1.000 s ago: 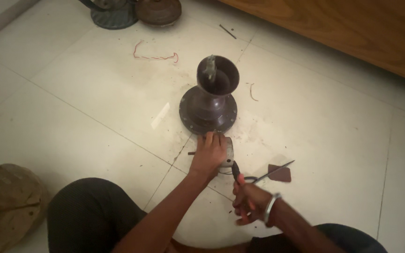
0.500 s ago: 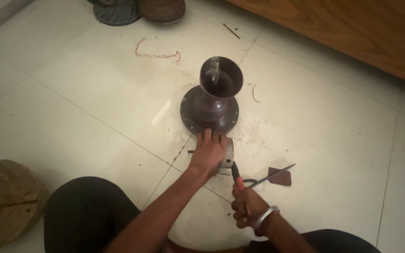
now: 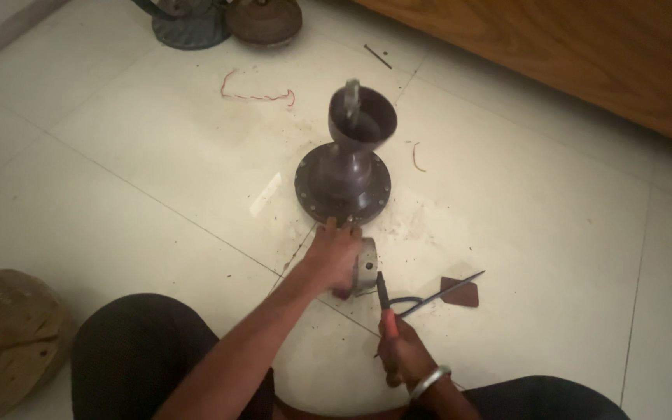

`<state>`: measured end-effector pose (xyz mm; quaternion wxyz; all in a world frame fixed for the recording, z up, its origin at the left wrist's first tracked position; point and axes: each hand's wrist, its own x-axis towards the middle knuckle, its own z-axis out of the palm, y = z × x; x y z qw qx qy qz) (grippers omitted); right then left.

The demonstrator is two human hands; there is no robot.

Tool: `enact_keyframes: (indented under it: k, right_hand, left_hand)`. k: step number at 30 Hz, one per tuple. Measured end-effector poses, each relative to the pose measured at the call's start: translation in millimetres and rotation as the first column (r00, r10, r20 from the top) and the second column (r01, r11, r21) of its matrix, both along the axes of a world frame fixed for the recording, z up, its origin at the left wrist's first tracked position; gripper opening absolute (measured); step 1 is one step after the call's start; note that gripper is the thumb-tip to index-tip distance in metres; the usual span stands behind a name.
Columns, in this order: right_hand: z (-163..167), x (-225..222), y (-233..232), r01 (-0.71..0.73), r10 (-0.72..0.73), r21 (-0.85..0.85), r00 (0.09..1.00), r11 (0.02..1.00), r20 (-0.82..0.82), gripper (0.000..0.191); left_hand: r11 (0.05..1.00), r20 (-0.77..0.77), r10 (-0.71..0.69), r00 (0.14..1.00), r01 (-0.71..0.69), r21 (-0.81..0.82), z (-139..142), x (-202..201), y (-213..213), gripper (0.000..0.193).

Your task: The person sits on the floor repairing an electric fan. They use pliers to work on a small motor component, set it beside the fan housing, then use a screwdriver to loosen and remove fasteners from the fan base and adjust parts of the housing.

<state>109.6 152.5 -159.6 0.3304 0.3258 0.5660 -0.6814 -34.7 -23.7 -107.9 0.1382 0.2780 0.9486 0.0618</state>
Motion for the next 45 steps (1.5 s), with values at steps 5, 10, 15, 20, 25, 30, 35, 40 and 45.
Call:
enact_keyframes:
  k: [5,10,15,20,25,30,35,40,45]
  right_hand:
    - [3,12,-3,-0.002,-0.002,-0.103,0.999,0.995,-0.036,0.005]
    - [4,14,-11,0.052,-0.053,-0.079,0.999,0.996,-0.009,0.007]
    - [11,4,-15,0.129,-0.12,-0.116,0.99,0.985,0.079,0.022]
    - [28,-11,-11,0.037,-0.027,-0.117,0.996,0.992,0.079,0.023]
    - [46,-25,-9,0.063,-0.036,-0.141,0.982,0.988,0.185,0.029]
    - [51,-25,-14,0.067,-0.047,-0.113,0.984,0.991,0.171,0.035]
    - [42,-27,-14,0.073,-0.057,-0.159,0.993,0.985,0.105,0.034]
    - [21,-26,-17,0.086,-0.089,-0.164,0.996,0.983,-0.009,0.029]
    - [-13,-21,-17,0.056,-0.087,-0.134,0.967,0.989,-0.238,0.025]
  left_hand:
    - [0.998,0.393,0.056,0.918,-0.061,0.002,22,-13,-8,0.063]
    - [0.995,0.499,0.092,0.862,-0.069,-0.065,26,-18,-5,0.053]
    - [0.997,0.012,-0.081,0.997,0.081,0.009,9,12,0,0.062]
    - [0.991,-0.361,-0.104,0.927,0.127,0.042,-8,43,-10,0.094]
    - [0.952,-0.564,-0.002,0.826,0.175,0.252,-15,44,-15,0.074]
    - [0.942,-0.418,-0.042,0.907,0.176,0.287,-24,30,-17,0.057]
    - [0.946,-0.288,0.01,0.957,0.084,0.313,-34,13,-10,0.056]
    - [0.979,-0.225,-0.025,0.974,0.069,0.189,-43,-2,-6,0.059]
    - [0.975,-0.152,-0.016,0.988,0.05,0.218,-40,-4,-9,0.057]
